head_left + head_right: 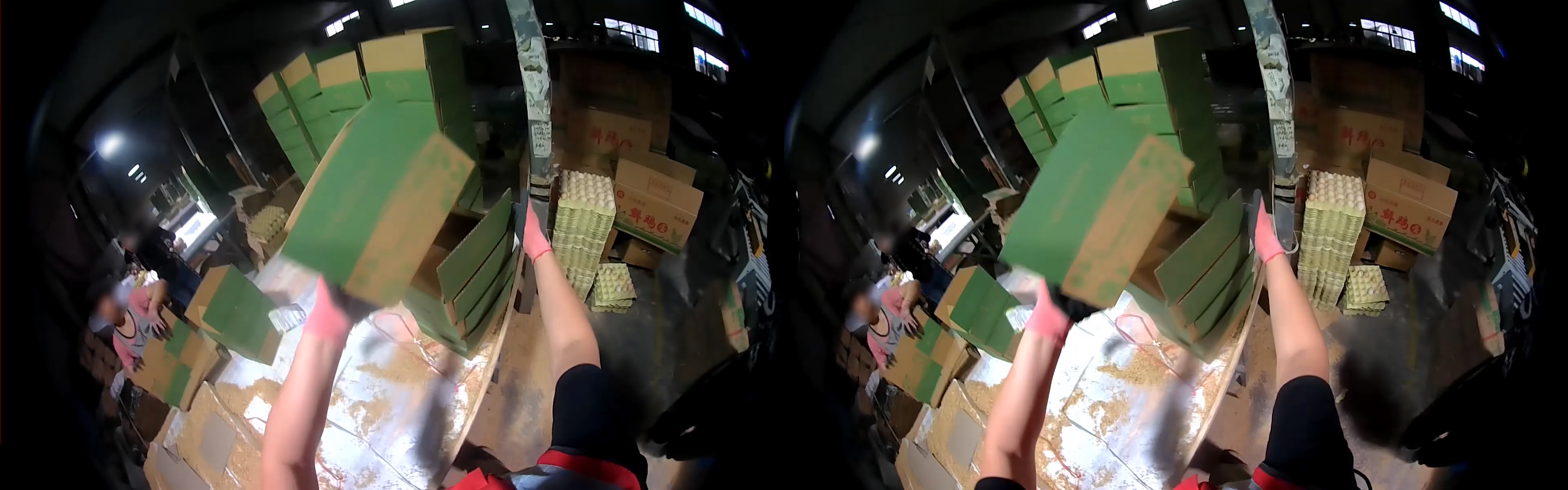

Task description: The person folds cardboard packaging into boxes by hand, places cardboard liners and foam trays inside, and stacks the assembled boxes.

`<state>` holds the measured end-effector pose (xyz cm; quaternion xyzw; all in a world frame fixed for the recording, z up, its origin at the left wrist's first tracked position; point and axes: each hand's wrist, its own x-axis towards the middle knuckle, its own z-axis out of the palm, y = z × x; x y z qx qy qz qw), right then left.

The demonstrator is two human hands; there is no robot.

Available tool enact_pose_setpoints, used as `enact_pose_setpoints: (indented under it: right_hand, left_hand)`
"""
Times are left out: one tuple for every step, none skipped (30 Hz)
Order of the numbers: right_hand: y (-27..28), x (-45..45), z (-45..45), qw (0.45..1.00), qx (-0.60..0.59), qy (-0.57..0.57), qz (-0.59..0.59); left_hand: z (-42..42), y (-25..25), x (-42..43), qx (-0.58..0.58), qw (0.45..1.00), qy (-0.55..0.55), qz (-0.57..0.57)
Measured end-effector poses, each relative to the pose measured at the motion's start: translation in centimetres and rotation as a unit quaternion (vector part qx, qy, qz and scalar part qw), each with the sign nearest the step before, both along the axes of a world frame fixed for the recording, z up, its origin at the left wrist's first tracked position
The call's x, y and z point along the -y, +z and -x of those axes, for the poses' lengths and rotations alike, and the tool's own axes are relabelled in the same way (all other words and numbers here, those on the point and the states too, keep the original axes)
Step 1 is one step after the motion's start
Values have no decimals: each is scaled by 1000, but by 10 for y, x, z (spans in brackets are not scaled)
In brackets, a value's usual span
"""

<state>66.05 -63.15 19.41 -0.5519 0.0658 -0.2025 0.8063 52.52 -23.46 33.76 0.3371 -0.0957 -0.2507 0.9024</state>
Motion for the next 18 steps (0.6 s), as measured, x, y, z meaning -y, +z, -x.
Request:
enact_pose_setpoints:
  right_hand:
    - [-6, 0, 3, 999, -13, -26, 43]
    - [-6, 4, 7, 997, -6, -26, 75]
    - [-3, 7, 9, 994, 0, -20, 105]
    - [-7, 8, 5, 991, 5, -12, 134]
    - [-28, 20, -13, 994, 6, -31, 105]
    - [-55, 37, -30, 996, 6, -47, 77]
    - [-75, 51, -32, 999, 33, -36, 5]
    - [-81, 39, -28, 999, 11, -34, -35]
    - [-86, 27, -24, 996, -10, -33, -77]
    - [-85, 5, -4, 992, -81, -42, -85]
    - [-133, 12, -17, 997, -56, -5, -55]
    - [-181, 23, -34, 999, -29, 32, -25]
    - [-151, 1, -11, 995, -54, 67, -46]
    - [-112, -26, 20, 989, -84, 100, -68]
    - [-133, -17, 13, 982, -91, 130, -100]
    - [-142, -14, 15, 980, -95, 139, -103]
    - [-146, -20, 20, 981, -94, 144, -93]
    - [-148, -28, 25, 981, -91, 150, -83]
  left_hand:
    - [-14, 2, 19, -32, 999, -20, 11]
    - [-32, -5, 33, -26, 999, -37, -23]
    - [-56, -25, 39, -30, 994, -65, -87]
    - [-43, -11, 61, -6, 981, 6, -193]
    - [-48, -20, 65, 61, 975, 12, -213]
    - [-52, -27, 62, 72, 951, 9, -300]
    - [-57, -35, 58, 81, 920, 0, -383]
    - [-67, -45, 53, 35, 937, -21, -346]
    - [-79, -53, 48, 0, 951, -41, -307]
    - [-75, -60, 41, 103, 932, -29, -347]
    - [-71, -67, 35, 200, 901, -6, -385]
    - [-57, -56, 34, 161, 902, -13, -399]
    - [-43, -45, 33, 121, 903, -19, -413]
    - [-29, -33, 32, 80, 902, -25, -424]
    - [-23, -40, 22, 96, 908, -15, -407]
    - [-15, -46, 13, 111, 915, -7, -389]
    - [4, -28, 4, 52, 903, -33, -425]
    - [22, -20, -1, 28, 890, 13, -455]
